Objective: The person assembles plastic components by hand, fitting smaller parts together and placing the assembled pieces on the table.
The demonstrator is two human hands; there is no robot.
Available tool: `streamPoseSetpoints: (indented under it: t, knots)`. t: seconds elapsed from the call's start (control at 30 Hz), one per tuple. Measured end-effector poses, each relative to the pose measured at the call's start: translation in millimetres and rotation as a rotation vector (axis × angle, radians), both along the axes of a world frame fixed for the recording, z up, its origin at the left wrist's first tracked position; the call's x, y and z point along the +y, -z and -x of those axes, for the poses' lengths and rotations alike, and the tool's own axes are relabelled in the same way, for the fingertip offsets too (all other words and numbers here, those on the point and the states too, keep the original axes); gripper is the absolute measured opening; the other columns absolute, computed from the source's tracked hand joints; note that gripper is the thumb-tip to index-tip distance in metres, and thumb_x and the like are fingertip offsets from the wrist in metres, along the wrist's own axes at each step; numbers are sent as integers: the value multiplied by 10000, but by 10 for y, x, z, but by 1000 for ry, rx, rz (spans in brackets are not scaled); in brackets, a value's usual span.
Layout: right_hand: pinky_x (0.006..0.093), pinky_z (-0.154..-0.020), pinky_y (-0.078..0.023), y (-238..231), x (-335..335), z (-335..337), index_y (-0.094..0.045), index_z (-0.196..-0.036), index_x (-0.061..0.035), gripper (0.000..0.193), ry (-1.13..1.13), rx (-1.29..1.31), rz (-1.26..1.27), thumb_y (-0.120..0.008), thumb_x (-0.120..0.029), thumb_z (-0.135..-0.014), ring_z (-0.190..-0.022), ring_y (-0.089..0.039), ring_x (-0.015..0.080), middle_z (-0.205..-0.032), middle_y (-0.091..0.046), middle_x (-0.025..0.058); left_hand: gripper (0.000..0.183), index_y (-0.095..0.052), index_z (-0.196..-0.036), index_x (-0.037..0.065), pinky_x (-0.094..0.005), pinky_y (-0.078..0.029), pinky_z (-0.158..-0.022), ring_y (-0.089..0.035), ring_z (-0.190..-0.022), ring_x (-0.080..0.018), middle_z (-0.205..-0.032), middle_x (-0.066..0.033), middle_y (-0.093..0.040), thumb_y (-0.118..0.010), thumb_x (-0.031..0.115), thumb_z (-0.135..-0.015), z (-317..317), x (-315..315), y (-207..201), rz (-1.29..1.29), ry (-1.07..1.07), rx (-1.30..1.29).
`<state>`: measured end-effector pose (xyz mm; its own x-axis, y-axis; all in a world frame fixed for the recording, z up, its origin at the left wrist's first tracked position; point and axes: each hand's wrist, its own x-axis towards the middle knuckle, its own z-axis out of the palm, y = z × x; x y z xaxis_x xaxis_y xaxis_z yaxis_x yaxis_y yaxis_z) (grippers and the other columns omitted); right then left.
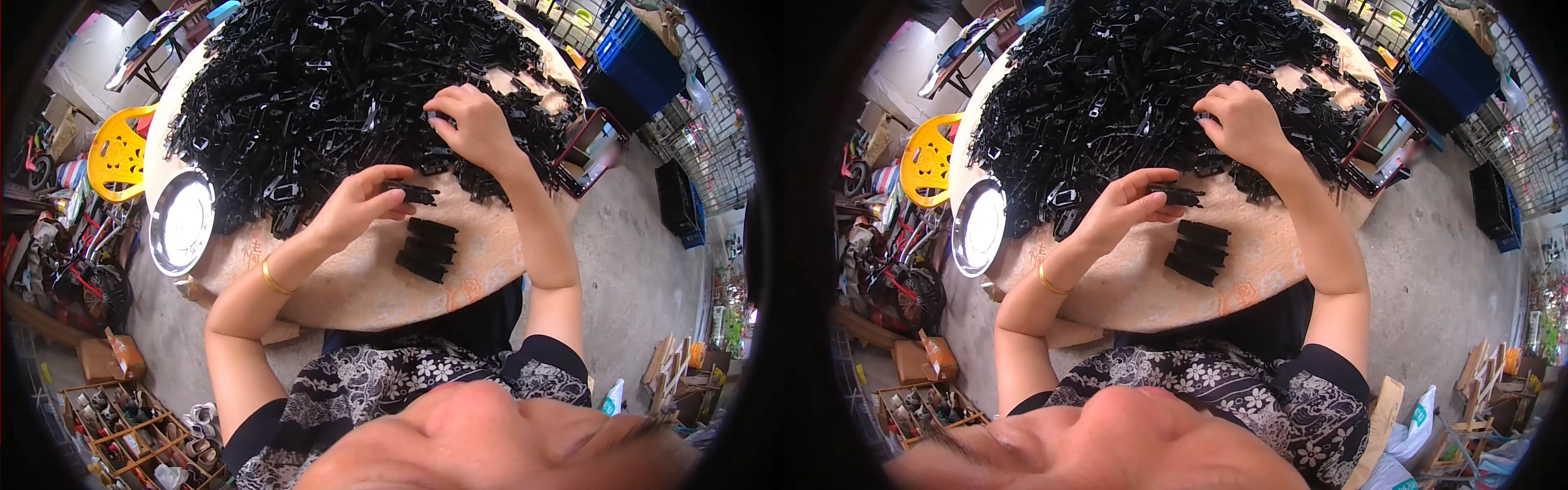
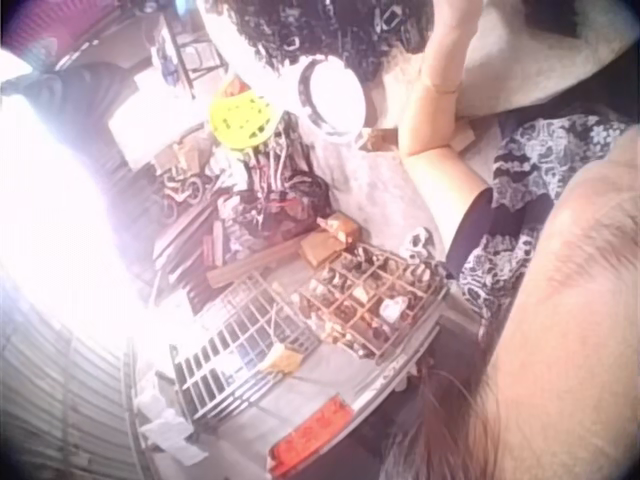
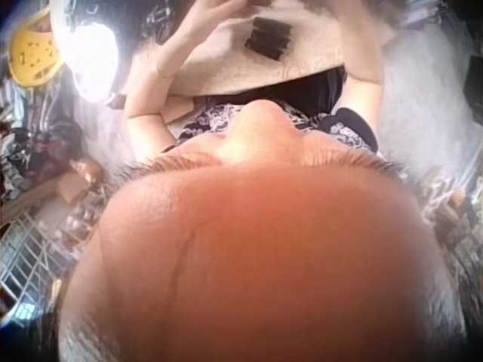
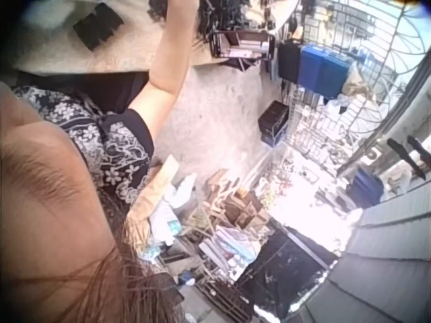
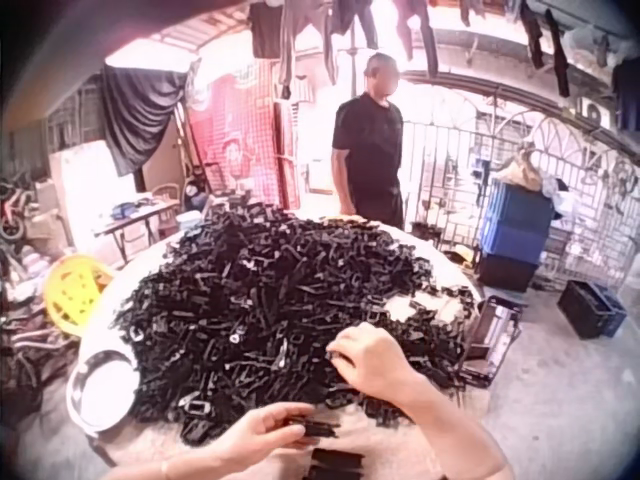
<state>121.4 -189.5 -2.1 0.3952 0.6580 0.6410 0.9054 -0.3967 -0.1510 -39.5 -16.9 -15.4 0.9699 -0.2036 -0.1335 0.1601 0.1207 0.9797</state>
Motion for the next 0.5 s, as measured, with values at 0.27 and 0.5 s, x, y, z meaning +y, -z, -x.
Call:
streamPoseSetpoints:
  t: [0.27,0.5]
  knots:
    - [354,-674,-484,-118,174,47,-666,-882,-82,273,275,423,296,-649,-332,-776,-799,-589,256,-809,-645,77,383,-415,-1261,-40,-290,-504,-847,-612,-959,-189,-1129,-115,-545,-492,104,-915,7,-8,28,-62,13,29]
    - [345,-769,-413,284,226,-338,-642,-985,-129,226,270,-164,110,-636,-218,-778,-886,-553,206,-854,-646,-2,374,-411,-1260,-42,-309,-499,-863,-603,-984,-205,-1140,-123,-546,-479,104,-922,-17,-70,7,-53,8,28]
